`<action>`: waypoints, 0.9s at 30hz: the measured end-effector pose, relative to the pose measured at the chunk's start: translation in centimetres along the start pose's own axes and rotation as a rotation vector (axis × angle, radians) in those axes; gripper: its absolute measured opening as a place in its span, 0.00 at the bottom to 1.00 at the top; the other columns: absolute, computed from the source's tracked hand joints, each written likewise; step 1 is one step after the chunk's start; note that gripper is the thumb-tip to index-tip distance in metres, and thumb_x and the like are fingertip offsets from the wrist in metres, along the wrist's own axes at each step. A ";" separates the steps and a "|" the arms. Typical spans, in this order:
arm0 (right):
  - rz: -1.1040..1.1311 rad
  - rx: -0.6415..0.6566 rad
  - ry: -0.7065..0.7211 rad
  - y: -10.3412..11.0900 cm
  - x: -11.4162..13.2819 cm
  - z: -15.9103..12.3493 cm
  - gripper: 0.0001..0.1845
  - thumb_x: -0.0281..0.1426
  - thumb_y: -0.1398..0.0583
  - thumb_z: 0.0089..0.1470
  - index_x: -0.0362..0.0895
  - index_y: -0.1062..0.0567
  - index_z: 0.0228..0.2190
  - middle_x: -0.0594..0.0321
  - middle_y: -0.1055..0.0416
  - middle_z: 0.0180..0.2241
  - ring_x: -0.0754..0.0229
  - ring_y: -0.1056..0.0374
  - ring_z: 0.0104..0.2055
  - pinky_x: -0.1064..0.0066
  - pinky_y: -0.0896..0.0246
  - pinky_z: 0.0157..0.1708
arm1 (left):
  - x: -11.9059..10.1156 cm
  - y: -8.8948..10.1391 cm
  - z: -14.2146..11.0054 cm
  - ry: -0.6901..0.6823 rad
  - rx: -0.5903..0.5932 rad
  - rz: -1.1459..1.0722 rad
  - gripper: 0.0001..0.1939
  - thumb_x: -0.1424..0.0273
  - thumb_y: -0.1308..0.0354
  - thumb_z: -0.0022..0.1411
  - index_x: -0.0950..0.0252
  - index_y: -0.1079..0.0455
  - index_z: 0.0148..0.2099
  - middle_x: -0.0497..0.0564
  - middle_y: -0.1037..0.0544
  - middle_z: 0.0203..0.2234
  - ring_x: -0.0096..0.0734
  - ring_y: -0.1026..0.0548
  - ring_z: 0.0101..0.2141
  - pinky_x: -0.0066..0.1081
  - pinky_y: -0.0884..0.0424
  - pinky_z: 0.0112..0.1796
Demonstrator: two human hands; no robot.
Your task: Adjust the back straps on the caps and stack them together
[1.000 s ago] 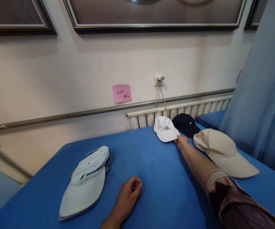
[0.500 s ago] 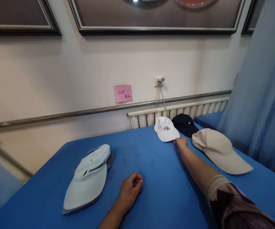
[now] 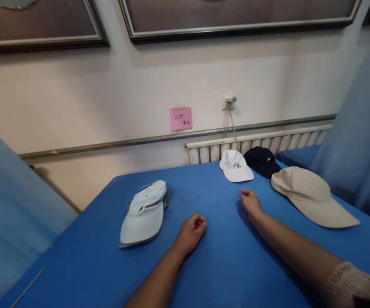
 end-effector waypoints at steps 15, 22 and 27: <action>-0.671 0.839 0.618 -7.2 -0.3 -15.6 0.12 0.20 0.44 0.49 0.47 0.28 0.35 0.60 0.30 0.44 0.59 0.33 0.46 0.66 0.40 0.48 | -2.3 18.7 -5.1 0.144 -0.984 1.024 0.19 0.61 0.44 0.58 0.68 0.28 0.46 0.63 0.26 0.42 0.51 0.30 0.44 0.43 0.35 0.44; -0.644 0.926 0.594 -7.1 0.0 -15.1 0.11 0.20 0.43 0.49 0.46 0.27 0.34 0.61 0.29 0.41 0.62 0.32 0.38 0.70 0.38 0.40 | -2.4 19.3 -4.9 -0.009 -0.980 1.064 0.15 0.64 0.51 0.63 0.67 0.26 0.39 0.60 0.25 0.37 0.45 0.30 0.41 0.42 0.37 0.47; -0.605 0.943 0.587 -7.0 -0.3 -15.3 0.12 0.21 0.43 0.48 0.46 0.26 0.34 0.62 0.29 0.40 0.62 0.33 0.38 0.70 0.39 0.40 | -5.4 19.5 -7.6 -0.294 -1.257 0.900 0.13 0.64 0.50 0.65 0.65 0.27 0.37 0.57 0.26 0.38 0.42 0.30 0.43 0.42 0.37 0.49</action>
Point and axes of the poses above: each hand's wrist, its own z-axis towards the middle knuckle, its own y-axis out of the back of the hand, x = y × z, the point moved 8 cm from there along z, towards the middle knuckle
